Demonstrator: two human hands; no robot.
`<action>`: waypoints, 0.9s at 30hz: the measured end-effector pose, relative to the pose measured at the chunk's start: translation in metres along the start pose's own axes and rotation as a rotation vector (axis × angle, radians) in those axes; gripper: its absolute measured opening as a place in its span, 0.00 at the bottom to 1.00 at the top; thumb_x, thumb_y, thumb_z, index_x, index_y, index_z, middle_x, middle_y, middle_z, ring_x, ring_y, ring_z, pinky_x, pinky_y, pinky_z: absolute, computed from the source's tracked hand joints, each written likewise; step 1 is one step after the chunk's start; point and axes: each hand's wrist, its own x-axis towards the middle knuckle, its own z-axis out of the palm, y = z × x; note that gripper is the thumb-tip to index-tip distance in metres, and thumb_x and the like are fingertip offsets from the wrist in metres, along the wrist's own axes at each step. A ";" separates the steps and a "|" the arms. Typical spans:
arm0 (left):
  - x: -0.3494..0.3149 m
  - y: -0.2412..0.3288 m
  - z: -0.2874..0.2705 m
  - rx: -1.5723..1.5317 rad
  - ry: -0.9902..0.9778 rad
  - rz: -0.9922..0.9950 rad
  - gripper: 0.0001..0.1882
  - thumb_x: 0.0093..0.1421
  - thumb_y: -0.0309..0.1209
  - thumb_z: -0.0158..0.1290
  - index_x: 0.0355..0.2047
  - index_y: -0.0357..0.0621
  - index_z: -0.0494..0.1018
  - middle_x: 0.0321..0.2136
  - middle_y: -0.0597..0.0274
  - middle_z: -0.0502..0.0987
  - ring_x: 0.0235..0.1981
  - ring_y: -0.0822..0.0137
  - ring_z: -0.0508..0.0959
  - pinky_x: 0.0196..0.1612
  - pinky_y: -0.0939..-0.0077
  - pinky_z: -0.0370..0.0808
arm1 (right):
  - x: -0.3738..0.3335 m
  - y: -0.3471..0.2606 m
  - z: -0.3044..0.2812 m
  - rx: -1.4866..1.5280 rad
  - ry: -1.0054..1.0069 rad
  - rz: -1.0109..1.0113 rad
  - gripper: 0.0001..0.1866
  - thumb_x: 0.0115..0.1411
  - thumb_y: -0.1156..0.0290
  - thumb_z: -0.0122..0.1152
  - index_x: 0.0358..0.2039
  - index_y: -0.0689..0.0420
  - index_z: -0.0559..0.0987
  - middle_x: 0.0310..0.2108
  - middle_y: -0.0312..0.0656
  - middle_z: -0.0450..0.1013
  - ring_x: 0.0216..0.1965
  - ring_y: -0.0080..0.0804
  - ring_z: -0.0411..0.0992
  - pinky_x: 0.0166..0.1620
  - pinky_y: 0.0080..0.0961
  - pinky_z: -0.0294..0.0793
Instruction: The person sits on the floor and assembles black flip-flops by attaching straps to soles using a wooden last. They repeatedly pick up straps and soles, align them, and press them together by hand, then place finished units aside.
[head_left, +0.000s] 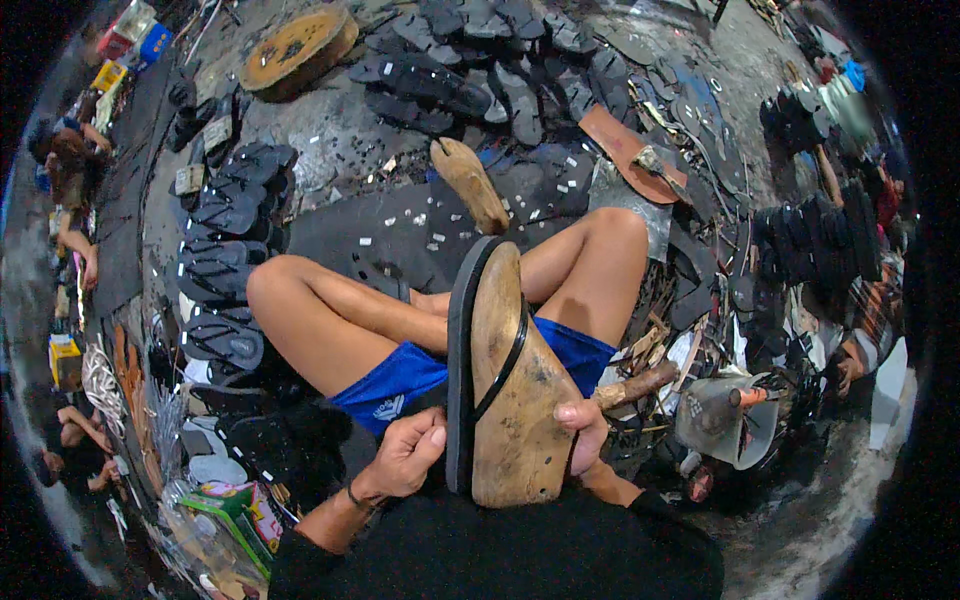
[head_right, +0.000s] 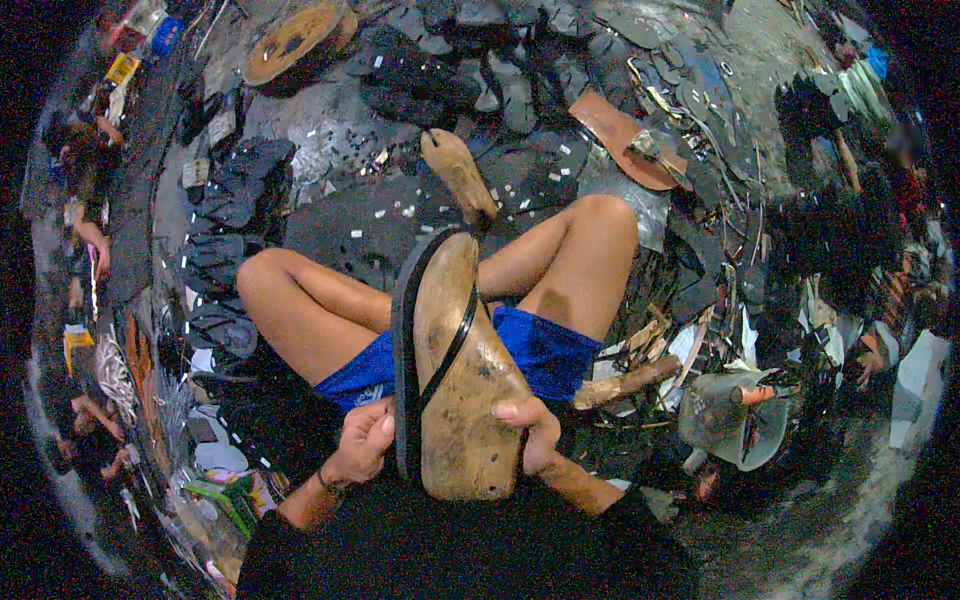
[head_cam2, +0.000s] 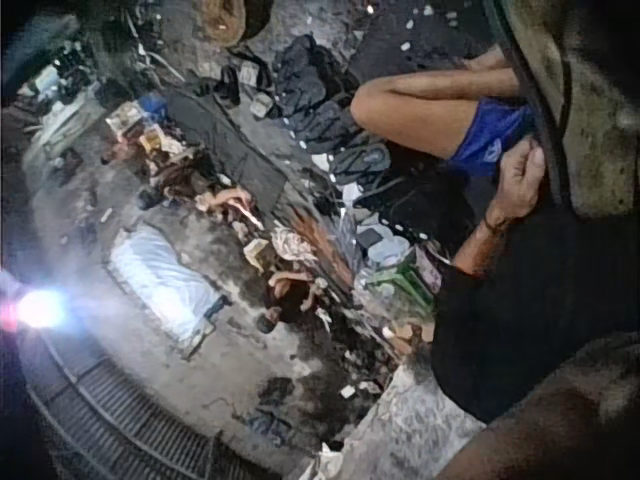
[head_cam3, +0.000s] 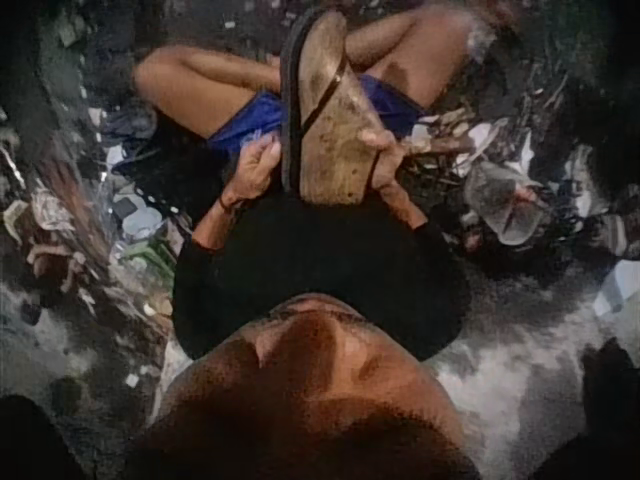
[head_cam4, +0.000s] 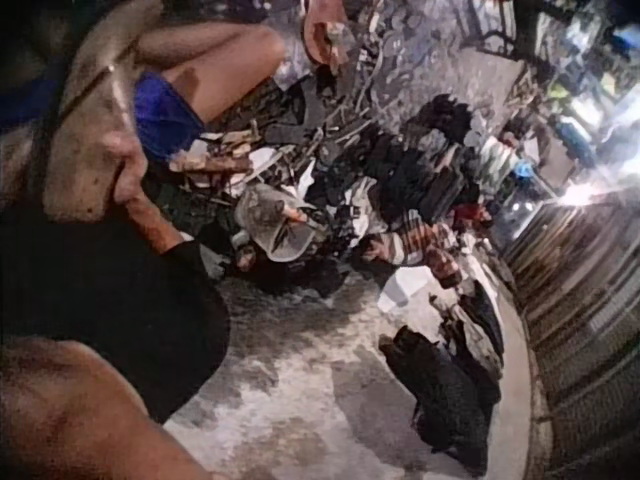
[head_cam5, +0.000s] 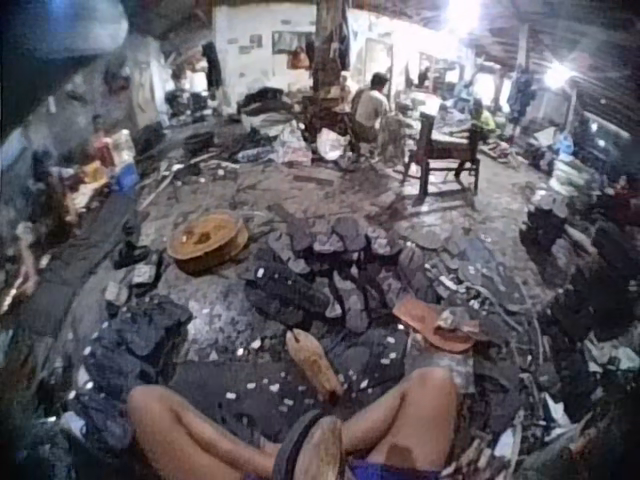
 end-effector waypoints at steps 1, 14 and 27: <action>-0.003 -0.001 -0.001 -0.005 -0.002 -0.021 0.14 0.69 0.34 0.40 0.26 0.41 0.64 0.21 0.73 0.61 0.24 0.79 0.59 0.28 0.81 0.60 | -0.003 0.002 -0.016 0.030 -0.008 0.022 0.38 0.51 0.67 0.47 0.63 0.67 0.54 0.58 0.60 0.63 0.56 0.55 0.66 0.58 0.51 0.66; -0.002 -0.028 0.006 0.056 0.295 0.038 0.12 0.64 0.34 0.49 0.42 0.38 0.66 0.32 0.66 0.68 0.34 0.73 0.66 0.38 0.76 0.64 | 0.021 0.000 -0.029 -0.550 -0.218 -0.082 0.43 0.54 0.64 0.54 0.66 0.66 0.47 0.64 0.56 0.53 0.63 0.50 0.57 0.62 0.47 0.59; 0.014 -0.035 -0.044 0.106 0.143 0.051 0.40 0.53 0.23 0.60 0.63 0.37 0.53 0.54 0.54 0.68 0.54 0.64 0.70 0.57 0.68 0.66 | 0.092 0.001 -0.012 -1.578 -0.144 -0.041 0.62 0.48 0.54 0.72 0.64 0.71 0.35 0.61 0.56 0.55 0.61 0.43 0.58 0.62 0.31 0.60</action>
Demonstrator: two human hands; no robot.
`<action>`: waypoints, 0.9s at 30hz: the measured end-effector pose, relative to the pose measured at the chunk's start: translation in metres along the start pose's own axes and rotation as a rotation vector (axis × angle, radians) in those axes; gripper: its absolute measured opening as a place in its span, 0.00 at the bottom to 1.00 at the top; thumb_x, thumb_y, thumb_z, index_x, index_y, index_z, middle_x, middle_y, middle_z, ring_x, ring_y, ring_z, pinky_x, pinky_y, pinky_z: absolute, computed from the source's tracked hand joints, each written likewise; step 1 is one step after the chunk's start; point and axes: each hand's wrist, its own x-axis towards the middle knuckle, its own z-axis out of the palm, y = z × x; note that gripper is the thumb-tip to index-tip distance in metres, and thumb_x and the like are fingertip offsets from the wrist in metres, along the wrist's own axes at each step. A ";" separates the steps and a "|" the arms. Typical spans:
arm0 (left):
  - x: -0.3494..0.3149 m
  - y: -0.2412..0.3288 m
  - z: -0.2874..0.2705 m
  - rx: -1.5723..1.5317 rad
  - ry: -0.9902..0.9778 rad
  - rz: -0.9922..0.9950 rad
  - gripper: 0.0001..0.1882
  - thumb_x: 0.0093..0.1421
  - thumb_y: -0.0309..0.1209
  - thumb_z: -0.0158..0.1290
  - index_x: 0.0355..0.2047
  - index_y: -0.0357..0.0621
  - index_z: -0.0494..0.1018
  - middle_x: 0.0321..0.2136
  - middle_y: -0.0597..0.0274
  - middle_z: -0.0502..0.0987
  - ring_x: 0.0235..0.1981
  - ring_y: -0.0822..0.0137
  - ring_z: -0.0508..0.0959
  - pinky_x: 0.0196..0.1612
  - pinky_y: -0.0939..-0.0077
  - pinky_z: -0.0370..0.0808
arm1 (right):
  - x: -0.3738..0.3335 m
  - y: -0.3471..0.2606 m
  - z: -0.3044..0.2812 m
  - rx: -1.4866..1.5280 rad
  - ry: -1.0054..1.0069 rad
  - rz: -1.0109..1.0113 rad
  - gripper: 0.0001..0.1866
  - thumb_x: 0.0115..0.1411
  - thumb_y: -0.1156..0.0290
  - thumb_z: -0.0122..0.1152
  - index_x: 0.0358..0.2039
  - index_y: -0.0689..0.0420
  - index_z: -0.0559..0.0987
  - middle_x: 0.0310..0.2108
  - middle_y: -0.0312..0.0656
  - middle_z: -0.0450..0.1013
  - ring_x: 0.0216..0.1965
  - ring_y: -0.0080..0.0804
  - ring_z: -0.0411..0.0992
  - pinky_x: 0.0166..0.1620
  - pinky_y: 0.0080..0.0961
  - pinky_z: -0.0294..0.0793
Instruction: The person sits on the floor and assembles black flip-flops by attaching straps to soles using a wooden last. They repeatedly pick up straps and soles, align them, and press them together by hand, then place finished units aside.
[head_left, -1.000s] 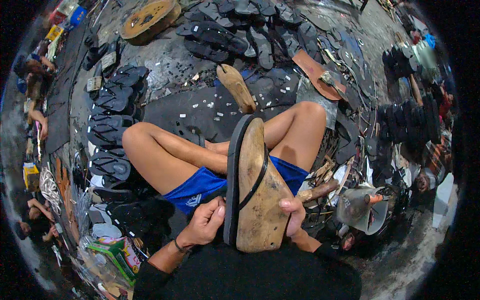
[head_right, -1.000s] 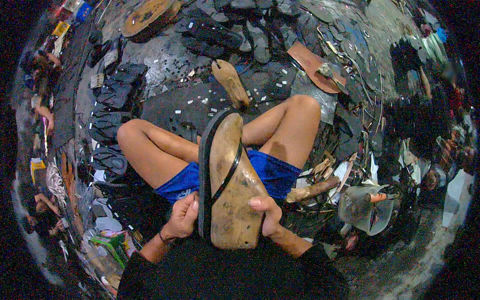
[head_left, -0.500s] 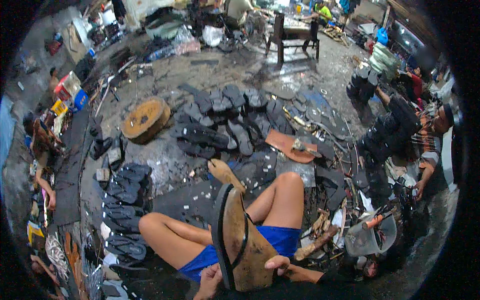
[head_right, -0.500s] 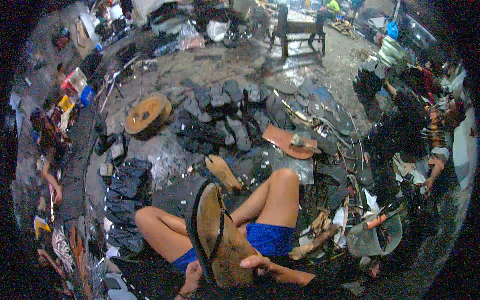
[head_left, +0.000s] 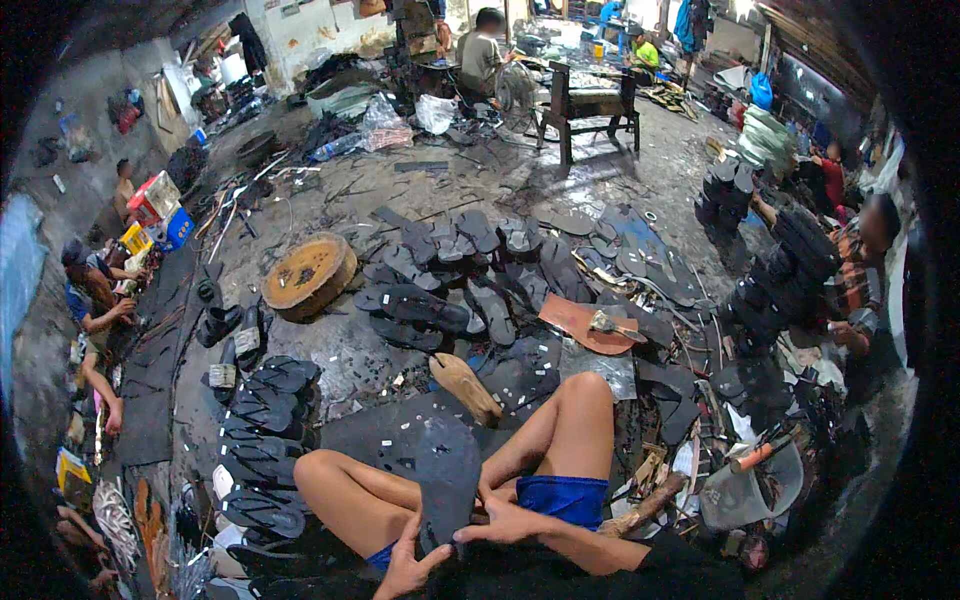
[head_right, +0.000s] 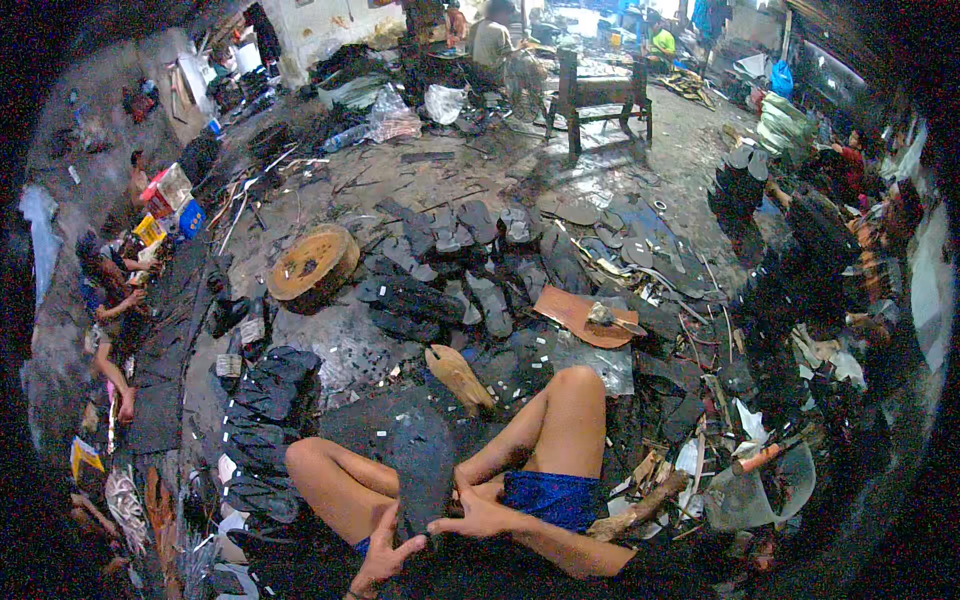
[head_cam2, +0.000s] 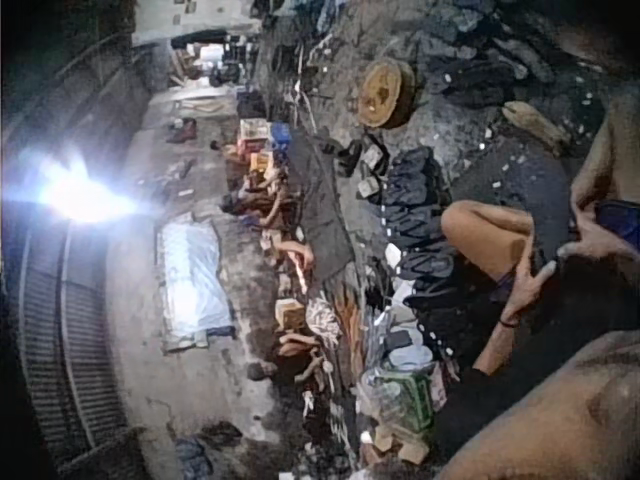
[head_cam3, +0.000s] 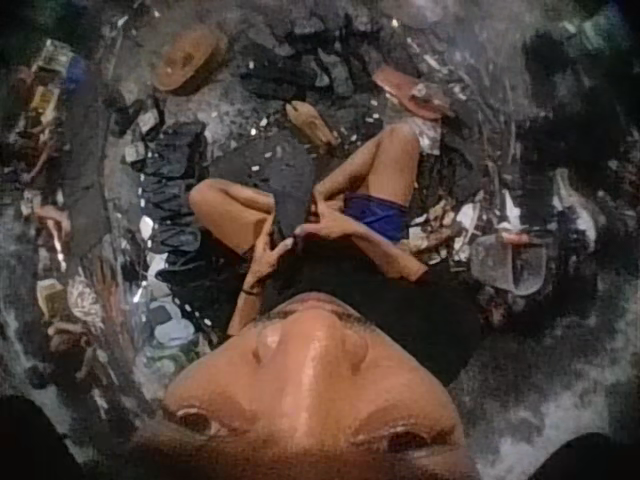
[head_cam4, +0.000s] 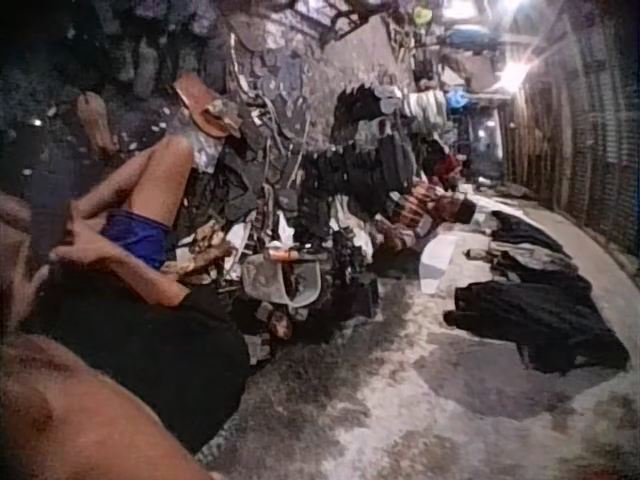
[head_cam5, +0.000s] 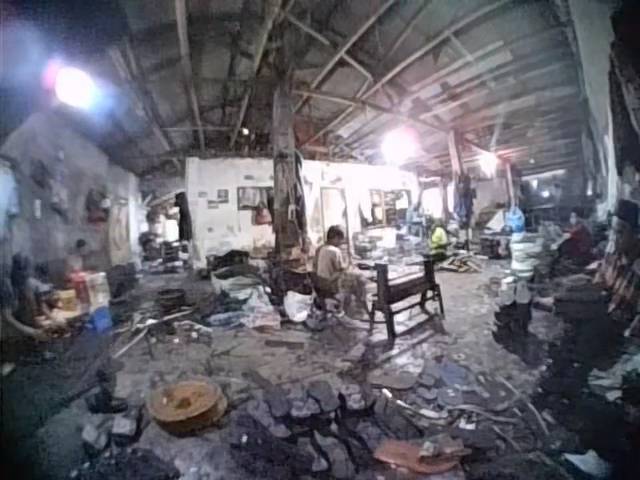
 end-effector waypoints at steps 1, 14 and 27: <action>-0.001 -0.018 0.000 0.032 0.023 -0.006 0.40 0.52 0.22 0.60 0.63 0.37 0.53 0.53 0.54 0.69 0.54 0.63 0.70 0.57 0.68 0.66 | 0.004 0.036 0.018 -0.076 0.098 -0.114 0.61 0.48 0.54 0.72 0.63 0.75 0.38 0.59 0.58 0.57 0.59 0.44 0.60 0.61 0.31 0.61; -0.018 -0.002 -0.008 -0.141 0.178 -0.030 0.43 0.49 0.30 0.61 0.64 0.38 0.53 0.56 0.54 0.66 0.57 0.59 0.66 0.59 0.65 0.63 | -0.007 -0.012 0.010 -0.055 0.221 -0.194 0.60 0.45 0.44 0.73 0.66 0.64 0.48 0.60 0.56 0.58 0.61 0.43 0.57 0.62 0.33 0.58; 0.095 0.045 -0.059 -0.818 0.676 0.376 0.34 0.64 0.59 0.37 0.48 0.38 0.69 0.39 0.58 0.74 0.37 0.63 0.73 0.43 0.69 0.70 | 0.031 -0.027 -0.025 0.183 0.054 -0.225 0.36 0.57 0.58 0.65 0.59 0.64 0.63 0.53 0.45 0.69 0.53 0.32 0.67 0.57 0.31 0.67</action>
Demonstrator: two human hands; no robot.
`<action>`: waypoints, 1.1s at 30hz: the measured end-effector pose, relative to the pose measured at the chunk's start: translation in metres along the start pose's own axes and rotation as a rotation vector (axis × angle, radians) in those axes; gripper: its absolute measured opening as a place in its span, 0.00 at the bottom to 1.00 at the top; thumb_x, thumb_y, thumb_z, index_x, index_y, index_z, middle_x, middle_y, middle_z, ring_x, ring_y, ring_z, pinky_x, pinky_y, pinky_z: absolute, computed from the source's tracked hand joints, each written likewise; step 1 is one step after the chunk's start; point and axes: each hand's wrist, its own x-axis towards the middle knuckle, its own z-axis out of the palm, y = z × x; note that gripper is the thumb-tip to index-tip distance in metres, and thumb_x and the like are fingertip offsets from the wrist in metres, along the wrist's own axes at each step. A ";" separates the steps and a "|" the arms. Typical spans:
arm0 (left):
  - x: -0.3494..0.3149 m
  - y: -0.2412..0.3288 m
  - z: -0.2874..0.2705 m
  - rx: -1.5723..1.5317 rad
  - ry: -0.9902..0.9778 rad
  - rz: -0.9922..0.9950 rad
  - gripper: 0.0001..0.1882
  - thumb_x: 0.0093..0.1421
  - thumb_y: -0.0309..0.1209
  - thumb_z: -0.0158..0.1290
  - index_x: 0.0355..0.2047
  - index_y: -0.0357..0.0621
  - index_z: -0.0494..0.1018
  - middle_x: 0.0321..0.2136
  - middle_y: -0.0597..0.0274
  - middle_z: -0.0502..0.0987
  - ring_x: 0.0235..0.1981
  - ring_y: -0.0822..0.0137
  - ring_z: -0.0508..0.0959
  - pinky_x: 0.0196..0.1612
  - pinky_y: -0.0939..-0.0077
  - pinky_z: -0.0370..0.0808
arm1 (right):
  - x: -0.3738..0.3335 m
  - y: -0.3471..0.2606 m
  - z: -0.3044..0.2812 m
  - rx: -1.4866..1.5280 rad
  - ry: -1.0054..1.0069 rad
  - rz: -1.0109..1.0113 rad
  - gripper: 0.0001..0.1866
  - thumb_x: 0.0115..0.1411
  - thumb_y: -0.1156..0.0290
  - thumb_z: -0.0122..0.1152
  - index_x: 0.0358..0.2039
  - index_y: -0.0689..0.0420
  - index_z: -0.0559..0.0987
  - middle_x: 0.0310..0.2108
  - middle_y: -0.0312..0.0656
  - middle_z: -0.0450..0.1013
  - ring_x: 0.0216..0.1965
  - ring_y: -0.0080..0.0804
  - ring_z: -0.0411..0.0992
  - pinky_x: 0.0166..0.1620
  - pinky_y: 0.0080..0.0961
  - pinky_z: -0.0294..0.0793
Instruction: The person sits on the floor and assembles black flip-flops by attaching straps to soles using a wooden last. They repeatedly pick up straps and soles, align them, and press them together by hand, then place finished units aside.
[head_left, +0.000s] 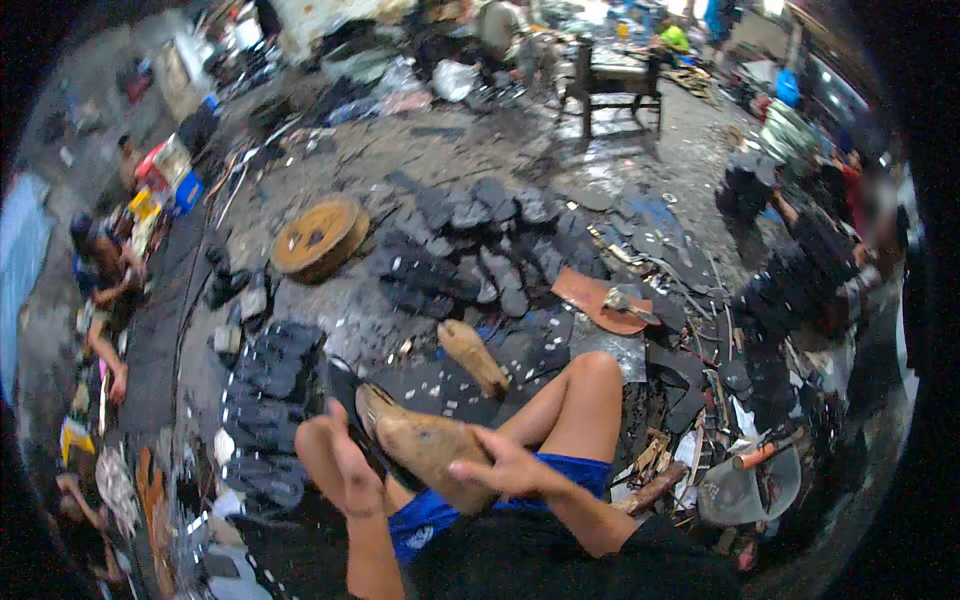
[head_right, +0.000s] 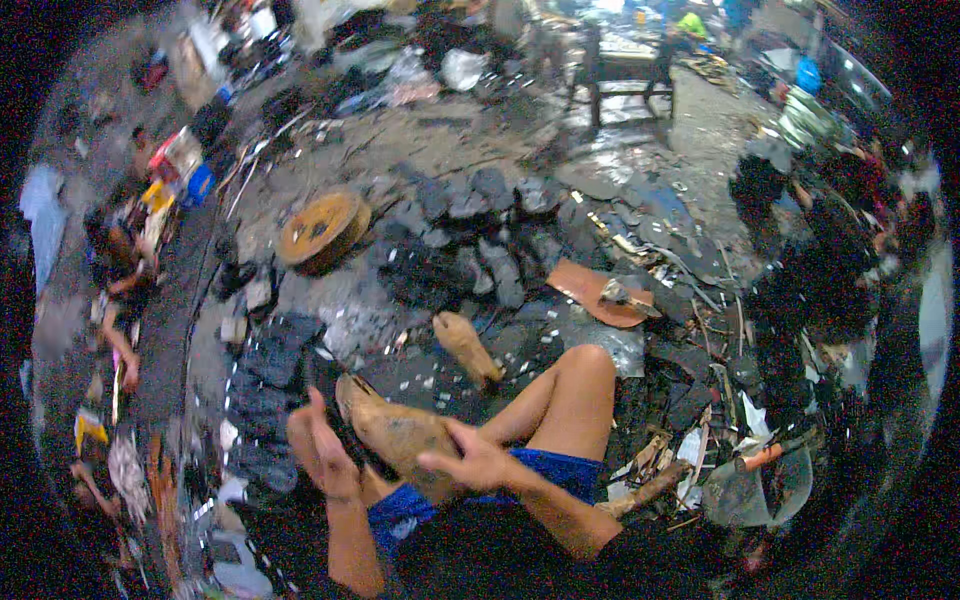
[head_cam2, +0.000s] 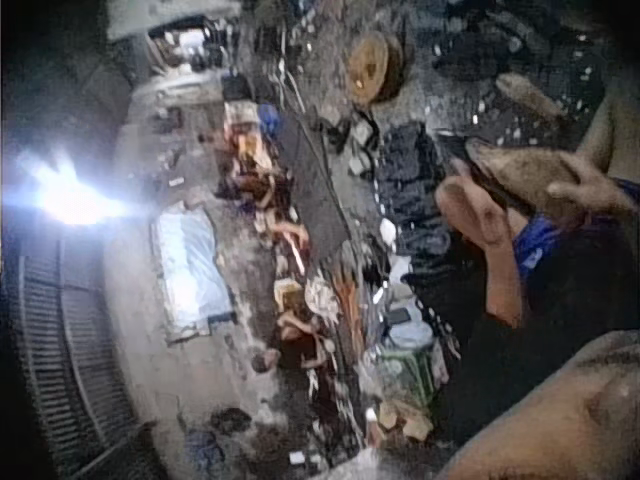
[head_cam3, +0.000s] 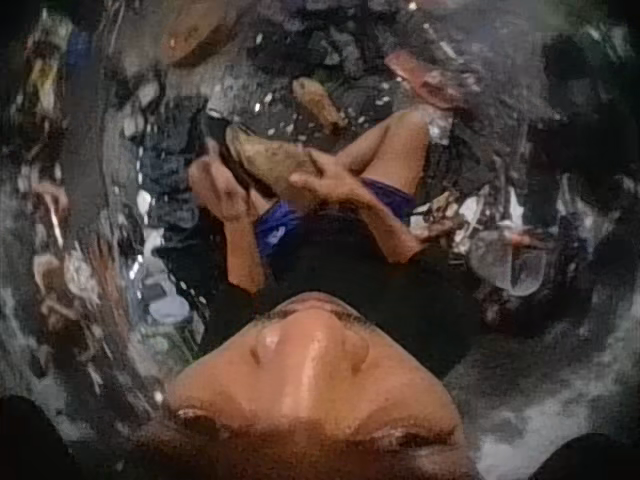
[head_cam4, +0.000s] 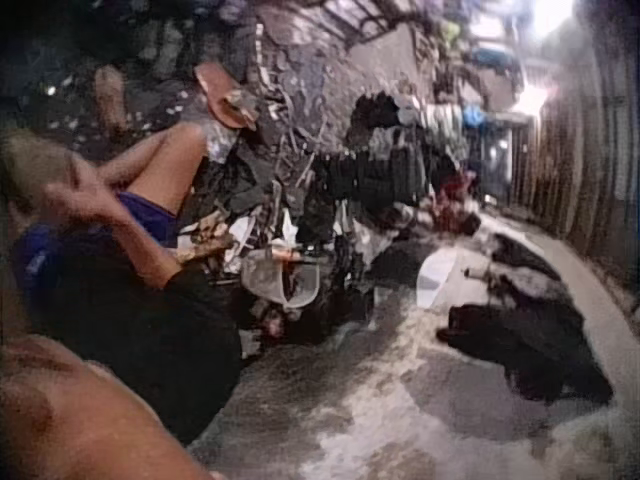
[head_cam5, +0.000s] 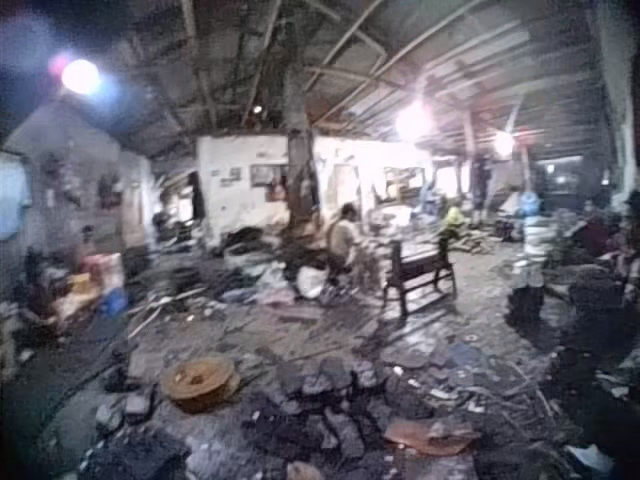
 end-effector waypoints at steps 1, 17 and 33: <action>0.020 0.012 0.007 0.013 0.050 -0.014 0.35 0.63 0.61 0.37 0.47 0.37 0.70 0.36 0.58 0.75 0.34 0.64 0.74 0.39 0.70 0.72 | 0.000 0.008 -0.013 0.074 -0.020 0.117 0.36 0.57 0.57 0.66 0.59 0.63 0.64 0.53 0.44 0.70 0.52 0.30 0.68 0.56 0.31 0.68; -0.021 -0.055 0.018 -0.819 -0.647 -0.785 0.43 0.61 0.63 0.40 0.60 0.34 0.58 0.51 0.37 0.69 0.50 0.46 0.73 0.51 0.62 0.77 | 0.137 -0.047 -0.052 -0.757 -0.247 -0.354 0.13 0.52 0.72 0.63 0.40 0.58 0.78 0.47 0.50 0.74 0.53 0.47 0.70 0.57 0.40 0.66; -0.021 0.124 -0.110 0.763 0.482 0.429 0.17 0.61 0.35 0.57 0.43 0.31 0.74 0.36 0.64 0.77 0.36 0.76 0.73 0.43 0.81 0.71 | 0.297 0.150 -0.202 -1.155 0.374 0.065 0.46 0.42 0.64 0.73 0.58 0.66 0.60 0.55 0.60 0.62 0.57 0.53 0.63 0.58 0.42 0.63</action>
